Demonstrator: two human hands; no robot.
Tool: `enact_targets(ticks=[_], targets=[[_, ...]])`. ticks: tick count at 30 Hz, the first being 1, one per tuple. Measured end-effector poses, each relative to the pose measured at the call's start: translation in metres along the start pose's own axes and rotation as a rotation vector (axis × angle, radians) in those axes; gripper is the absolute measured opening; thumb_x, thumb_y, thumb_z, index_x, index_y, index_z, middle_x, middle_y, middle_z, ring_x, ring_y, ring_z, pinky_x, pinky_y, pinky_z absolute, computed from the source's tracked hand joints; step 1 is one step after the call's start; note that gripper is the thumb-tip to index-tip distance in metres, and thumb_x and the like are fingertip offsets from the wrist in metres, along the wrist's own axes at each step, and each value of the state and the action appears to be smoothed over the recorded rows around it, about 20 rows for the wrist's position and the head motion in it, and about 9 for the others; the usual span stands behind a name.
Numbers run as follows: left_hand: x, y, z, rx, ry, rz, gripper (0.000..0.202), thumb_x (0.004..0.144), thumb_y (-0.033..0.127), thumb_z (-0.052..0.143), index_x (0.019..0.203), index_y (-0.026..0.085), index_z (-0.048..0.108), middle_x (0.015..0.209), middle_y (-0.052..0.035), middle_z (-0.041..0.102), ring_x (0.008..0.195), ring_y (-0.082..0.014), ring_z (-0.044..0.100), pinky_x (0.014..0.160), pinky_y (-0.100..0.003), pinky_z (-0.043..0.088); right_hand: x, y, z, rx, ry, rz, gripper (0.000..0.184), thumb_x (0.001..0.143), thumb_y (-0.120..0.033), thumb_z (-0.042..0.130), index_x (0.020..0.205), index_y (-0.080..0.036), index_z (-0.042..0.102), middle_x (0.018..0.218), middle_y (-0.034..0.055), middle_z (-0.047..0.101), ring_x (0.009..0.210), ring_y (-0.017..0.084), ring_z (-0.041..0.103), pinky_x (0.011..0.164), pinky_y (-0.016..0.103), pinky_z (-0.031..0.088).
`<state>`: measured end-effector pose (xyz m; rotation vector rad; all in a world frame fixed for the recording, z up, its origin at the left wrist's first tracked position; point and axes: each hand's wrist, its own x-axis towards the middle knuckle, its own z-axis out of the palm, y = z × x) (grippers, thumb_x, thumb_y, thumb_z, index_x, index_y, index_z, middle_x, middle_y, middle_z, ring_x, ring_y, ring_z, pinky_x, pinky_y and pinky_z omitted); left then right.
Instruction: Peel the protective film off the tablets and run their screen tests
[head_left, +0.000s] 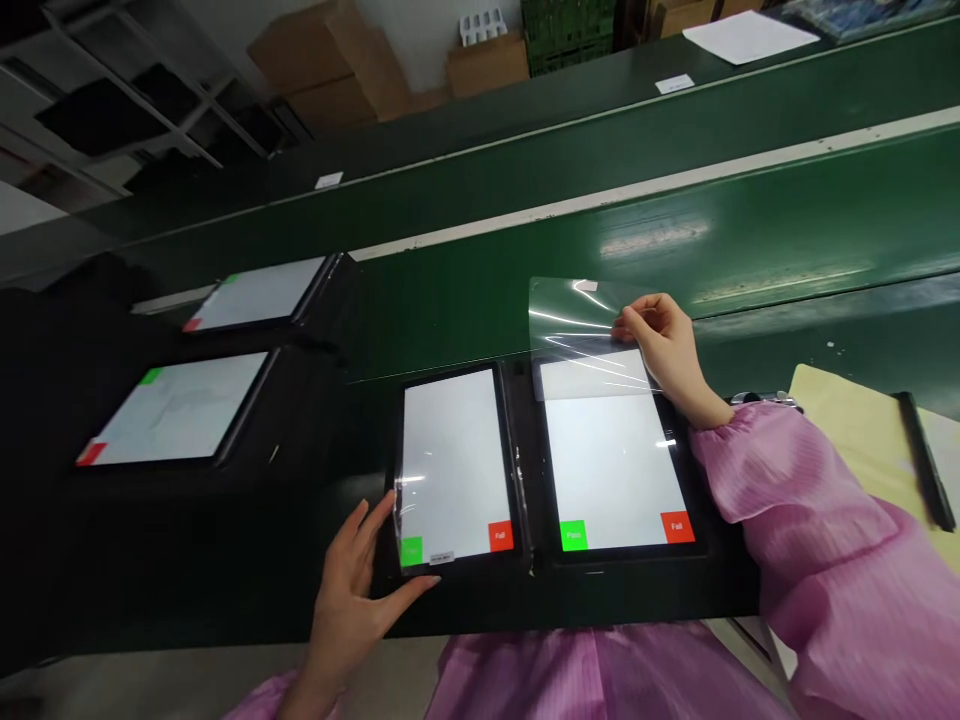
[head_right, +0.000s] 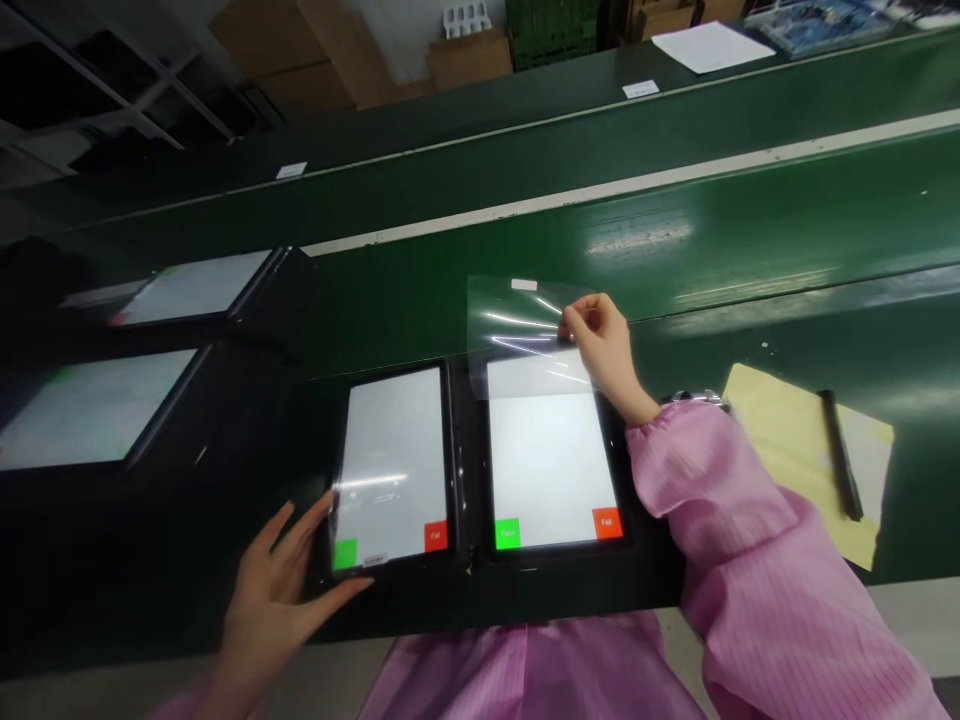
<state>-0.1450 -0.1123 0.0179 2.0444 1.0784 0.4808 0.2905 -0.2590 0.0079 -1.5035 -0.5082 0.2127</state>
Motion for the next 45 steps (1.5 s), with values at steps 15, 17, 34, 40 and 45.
enact_targets(ticks=[15, 17, 34, 40, 45], targets=[[0.159, 0.131, 0.032, 0.58, -0.215, 0.035, 0.068, 0.092, 0.063, 0.035, 0.132, 0.017, 0.067, 0.124, -0.0161, 0.064, 0.118, -0.0361, 0.067, 0.107, -0.052, 0.053, -0.002, -0.005, -0.001, -0.041, 0.049, 0.012, 0.024, 0.081, -0.043, 0.068, 0.083, -0.027, 0.051, 0.07, -0.0049, 0.064, 0.069, 0.017, 0.069, 0.071, 0.035, 0.055], [0.166, 0.134, 0.037, 0.614, -0.226, 0.043, 0.068, 0.093, 0.062, 0.033, 0.127, 0.017, 0.07, 0.112, -0.0151, 0.065, 0.107, -0.0354, 0.07, 0.102, -0.053, 0.056, -0.003, -0.006, 0.0, -0.04, 0.052, 0.019, 0.023, 0.081, -0.043, 0.067, 0.083, -0.027, 0.051, 0.07, -0.0044, 0.064, 0.068, 0.018, 0.069, 0.07, 0.035, 0.055], [0.184, 0.144, 0.096, 0.535, -0.414, 0.475, 0.032, 0.103, 0.032, 0.048, 0.118, 0.027, 0.076, 0.128, -0.008, 0.069, 0.133, -0.0301, 0.055, 0.122, -0.074, 0.02, -0.004, 0.0, -0.004, -0.099, 0.066, 0.036, 0.039, 0.077, -0.061, 0.072, 0.083, -0.027, 0.054, 0.071, -0.0039, 0.066, 0.068, 0.021, 0.07, 0.073, 0.04, 0.055], [0.178, 0.127, 0.059, 0.464, -0.456, 0.547, 0.028, 0.102, 0.032, 0.058, 0.126, 0.027, 0.072, 0.128, -0.0082, 0.068, 0.124, -0.0269, 0.062, 0.121, -0.068, 0.03, -0.005, -0.012, -0.007, -0.111, 0.051, 0.032, 0.041, 0.071, -0.064, 0.078, 0.078, -0.03, 0.057, 0.07, -0.0011, 0.069, 0.066, 0.026, 0.071, 0.067, 0.044, 0.058], [0.1, 0.089, -0.001, 0.448, -0.583, 0.655, 0.035, 0.068, 0.04, 0.098, 0.092, 0.024, 0.077, 0.103, -0.0036, 0.07, 0.1, -0.0237, 0.069, 0.122, -0.056, 0.039, -0.005, -0.027, -0.006, -0.124, 0.039, 0.027, 0.043, 0.065, -0.063, 0.083, 0.076, -0.03, 0.057, 0.069, 0.0023, 0.068, 0.064, 0.029, 0.07, 0.066, 0.05, 0.06]])
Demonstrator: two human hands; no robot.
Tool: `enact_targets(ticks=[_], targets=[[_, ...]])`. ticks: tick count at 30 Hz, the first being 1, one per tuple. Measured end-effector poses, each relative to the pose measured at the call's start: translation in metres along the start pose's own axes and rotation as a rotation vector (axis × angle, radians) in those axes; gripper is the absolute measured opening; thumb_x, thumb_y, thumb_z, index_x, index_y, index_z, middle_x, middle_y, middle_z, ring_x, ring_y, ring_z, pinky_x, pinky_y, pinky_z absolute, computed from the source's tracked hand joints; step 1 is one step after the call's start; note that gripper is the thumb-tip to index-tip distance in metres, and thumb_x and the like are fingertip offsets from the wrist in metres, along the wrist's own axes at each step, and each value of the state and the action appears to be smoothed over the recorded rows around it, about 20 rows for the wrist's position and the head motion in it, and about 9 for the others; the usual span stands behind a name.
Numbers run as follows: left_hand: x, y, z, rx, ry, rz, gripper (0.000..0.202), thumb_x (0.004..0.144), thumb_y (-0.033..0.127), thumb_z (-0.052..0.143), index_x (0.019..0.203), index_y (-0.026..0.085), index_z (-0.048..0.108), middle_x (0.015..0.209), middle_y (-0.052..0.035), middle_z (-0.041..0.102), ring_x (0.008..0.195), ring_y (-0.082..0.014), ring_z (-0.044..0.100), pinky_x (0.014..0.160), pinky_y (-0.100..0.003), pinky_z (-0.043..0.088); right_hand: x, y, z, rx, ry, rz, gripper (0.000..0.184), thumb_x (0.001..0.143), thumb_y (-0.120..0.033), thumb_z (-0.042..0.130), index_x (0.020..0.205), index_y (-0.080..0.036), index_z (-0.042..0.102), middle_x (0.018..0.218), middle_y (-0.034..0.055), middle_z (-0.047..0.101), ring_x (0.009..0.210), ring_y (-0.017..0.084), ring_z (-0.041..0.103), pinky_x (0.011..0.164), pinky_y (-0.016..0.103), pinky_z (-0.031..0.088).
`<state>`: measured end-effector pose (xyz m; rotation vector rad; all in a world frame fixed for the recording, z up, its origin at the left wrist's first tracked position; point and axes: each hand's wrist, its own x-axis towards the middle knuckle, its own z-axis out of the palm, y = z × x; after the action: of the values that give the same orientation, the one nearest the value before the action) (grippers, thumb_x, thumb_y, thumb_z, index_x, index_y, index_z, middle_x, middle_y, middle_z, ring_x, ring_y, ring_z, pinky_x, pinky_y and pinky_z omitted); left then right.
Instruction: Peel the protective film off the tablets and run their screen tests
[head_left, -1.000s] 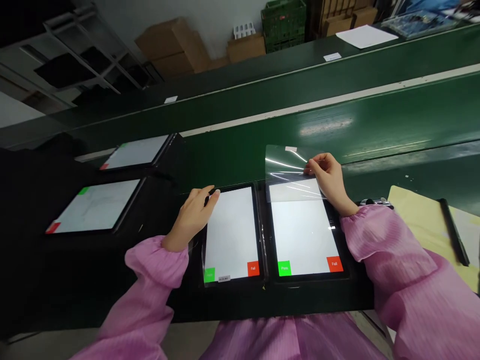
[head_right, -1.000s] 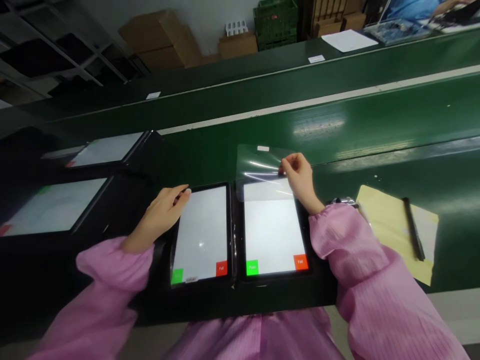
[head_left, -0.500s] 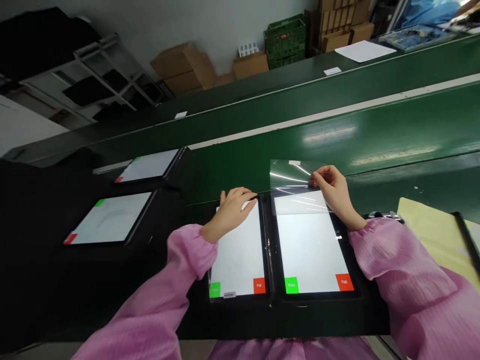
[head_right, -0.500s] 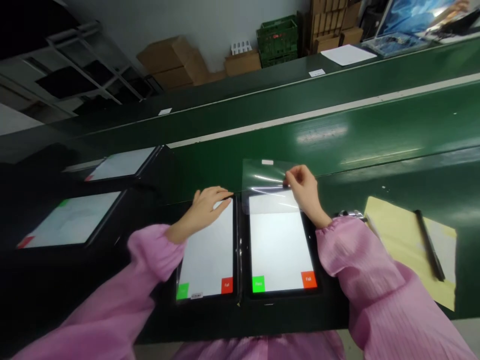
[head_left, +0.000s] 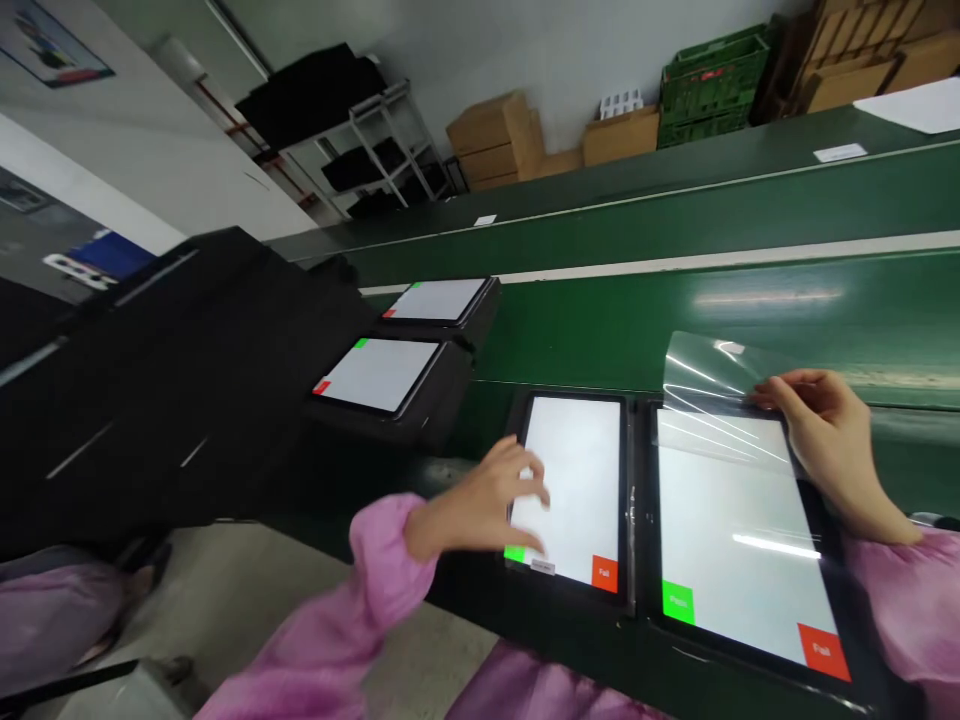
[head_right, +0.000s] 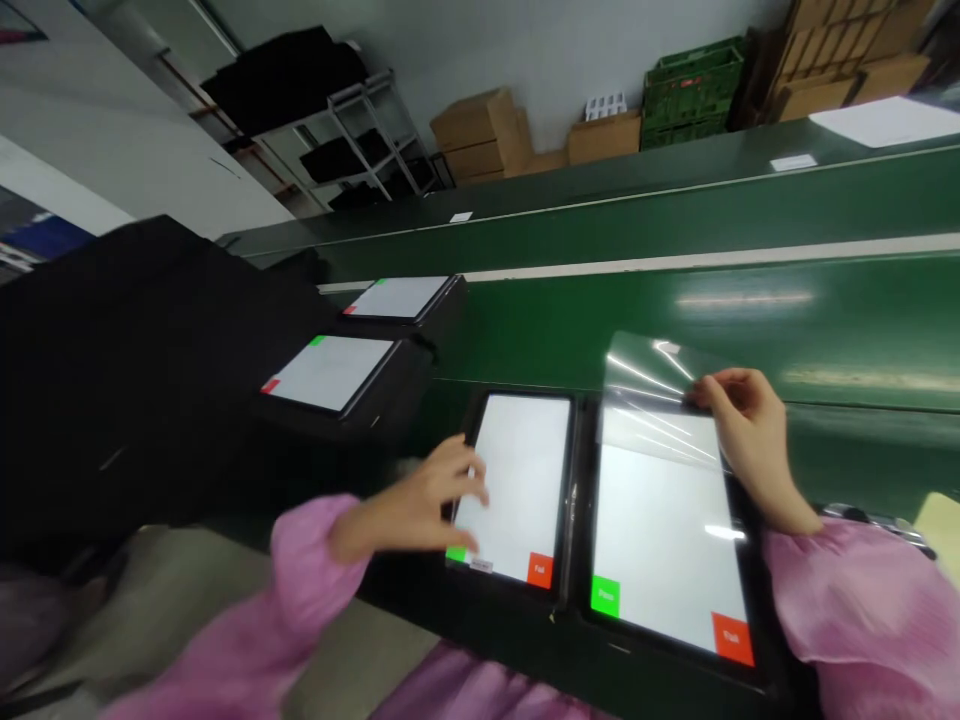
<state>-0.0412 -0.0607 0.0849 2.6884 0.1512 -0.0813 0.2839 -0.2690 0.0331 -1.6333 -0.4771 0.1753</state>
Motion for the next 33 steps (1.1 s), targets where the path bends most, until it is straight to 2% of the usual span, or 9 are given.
enact_targets(ticks=[4, 7, 10, 14, 17, 21, 24, 27, 33], targets=[[-0.063, 0.008, 0.029, 0.138, 0.078, 0.099, 0.027, 0.074, 0.031, 0.095, 0.082, 0.021, 0.071, 0.091, -0.0013, 0.066, 0.085, -0.0183, 0.066, 0.121, -0.058, 0.042, -0.004, -0.012, 0.006, -0.024, 0.057, -0.035, 0.044, 0.066, -0.066, 0.083, 0.077, -0.033, 0.056, 0.076, 0.0047, 0.066, 0.075, 0.032, 0.07, 0.08, 0.058, 0.058], [-0.075, 0.003, 0.043, 0.171, 0.221, 0.146, 0.018, 0.087, 0.024, 0.084, 0.076, 0.022, 0.069, 0.084, 0.0004, 0.063, 0.079, -0.016, 0.062, 0.12, -0.054, 0.045, -0.015, -0.026, 0.001, -0.121, 0.066, -0.121, 0.043, 0.072, -0.072, 0.078, 0.078, -0.035, 0.056, 0.084, 0.0061, 0.065, 0.085, 0.034, 0.069, 0.091, 0.064, 0.055], [-0.074, -0.002, 0.045, 0.17, 0.3, 0.223, 0.017, 0.092, 0.022, 0.078, 0.077, 0.022, 0.069, 0.08, 0.0012, 0.061, 0.075, -0.015, 0.06, 0.119, -0.052, 0.047, -0.037, -0.039, -0.024, -0.207, 0.011, -0.188, 0.046, 0.071, -0.077, 0.077, 0.078, -0.036, 0.06, 0.079, 0.0061, 0.067, 0.077, 0.035, 0.071, 0.08, 0.064, 0.061], [-0.058, -0.003, 0.034, 0.198, 0.352, 0.314, 0.021, 0.1, 0.02, 0.067, 0.078, 0.022, 0.067, 0.074, 0.0031, 0.058, 0.07, -0.013, 0.058, 0.118, -0.045, 0.048, -0.079, -0.044, -0.06, -0.35, -0.535, -0.133, 0.033, 0.091, -0.07, 0.061, 0.089, -0.041, 0.076, 0.073, 0.0061, 0.075, 0.056, 0.03, 0.072, 0.047, 0.043, 0.063], [-0.022, -0.011, 0.015, 0.309, 0.491, 0.393, 0.028, 0.106, 0.02, 0.055, 0.079, 0.022, 0.064, 0.074, 0.0033, 0.058, 0.074, -0.0136, 0.059, 0.117, -0.043, 0.048, -0.11, -0.044, -0.056, -0.465, -0.871, -0.142, 0.027, 0.097, -0.056, 0.059, 0.1, -0.04, 0.08, 0.086, 0.004, 0.081, 0.058, 0.027, 0.075, 0.043, 0.034, 0.061], [0.047, -0.043, -0.026, 0.293, 0.706, 0.2, 0.024, 0.107, 0.032, 0.057, 0.086, 0.022, 0.065, 0.085, 0.0001, 0.062, 0.088, -0.0182, 0.063, 0.113, -0.049, 0.047, -0.141, -0.047, -0.018, -0.647, -0.771, -0.448, 0.029, 0.102, -0.039, 0.049, 0.091, -0.032, 0.075, 0.081, 0.0038, 0.077, 0.06, 0.025, 0.074, 0.049, 0.035, 0.061], [0.078, -0.066, -0.056, 0.144, 0.807, 0.084, 0.022, 0.102, 0.036, 0.065, 0.086, 0.021, 0.062, 0.094, -0.003, 0.063, 0.093, -0.0202, 0.065, 0.098, -0.039, 0.054, -0.152, -0.052, 0.001, -0.712, -0.693, -0.602, 0.029, 0.101, -0.031, 0.046, 0.083, -0.03, 0.068, 0.07, 0.0016, 0.071, 0.057, 0.024, 0.071, 0.046, 0.036, 0.056], [0.08, -0.073, -0.073, 0.063, 0.832, 0.079, 0.021, 0.101, 0.032, 0.067, 0.085, 0.023, 0.059, 0.092, -0.0012, 0.065, 0.091, -0.0175, 0.066, 0.088, -0.031, 0.056, -0.154, -0.062, 0.005, -0.662, -0.679, -0.58, 0.028, 0.1, -0.03, 0.048, 0.077, -0.03, 0.064, 0.065, 0.0008, 0.068, 0.054, 0.023, 0.068, 0.045, 0.037, 0.054], [0.039, -0.054, -0.073, -0.174, 0.876, 0.074, 0.018, 0.101, 0.031, 0.068, 0.089, 0.021, 0.06, 0.106, -0.0018, 0.076, 0.097, -0.0151, 0.075, 0.088, -0.028, 0.061, -0.125, -0.085, 0.015, -0.4, -0.555, -0.216, 0.013, 0.096, -0.043, 0.065, 0.089, -0.033, 0.069, 0.066, 0.0001, 0.067, 0.046, 0.018, 0.059, 0.037, 0.029, 0.049]])
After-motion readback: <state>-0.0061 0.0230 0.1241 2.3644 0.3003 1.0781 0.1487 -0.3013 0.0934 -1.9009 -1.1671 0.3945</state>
